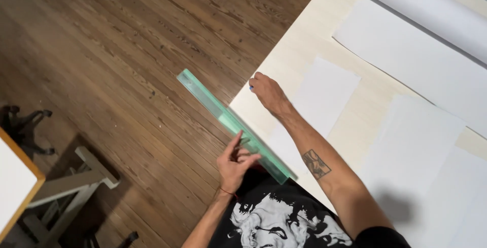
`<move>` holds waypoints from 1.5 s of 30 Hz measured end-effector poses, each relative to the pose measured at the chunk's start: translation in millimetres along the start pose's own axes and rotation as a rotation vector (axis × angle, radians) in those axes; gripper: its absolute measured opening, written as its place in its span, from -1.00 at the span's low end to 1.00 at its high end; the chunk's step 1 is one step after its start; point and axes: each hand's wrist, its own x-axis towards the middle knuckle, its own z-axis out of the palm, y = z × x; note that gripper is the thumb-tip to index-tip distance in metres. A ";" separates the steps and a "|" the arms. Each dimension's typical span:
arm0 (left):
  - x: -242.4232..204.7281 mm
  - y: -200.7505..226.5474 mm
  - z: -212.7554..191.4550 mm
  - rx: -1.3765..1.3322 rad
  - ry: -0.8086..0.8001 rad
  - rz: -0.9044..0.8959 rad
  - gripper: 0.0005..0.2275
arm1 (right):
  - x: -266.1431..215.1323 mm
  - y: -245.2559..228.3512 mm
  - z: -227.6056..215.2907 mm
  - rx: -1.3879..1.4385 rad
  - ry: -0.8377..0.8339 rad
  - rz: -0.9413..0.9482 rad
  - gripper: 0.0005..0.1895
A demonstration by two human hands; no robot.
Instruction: Measuring and cutting paper sheets using a ruler and scissors
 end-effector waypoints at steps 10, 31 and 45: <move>57.8 -25.4 46.4 0.075 -0.316 0.228 -0.25 | -77.5 17.9 -100.0 0.344 -0.190 0.155 -0.67; 144.9 -44.4 103.1 1.128 -0.817 1.063 -0.22 | -329.5 71.5 -150.8 0.263 0.201 0.707 -0.72; 199.0 -29.2 115.3 1.124 -0.558 1.098 -0.11 | -232.5 92.6 -133.9 0.103 0.037 0.447 -0.77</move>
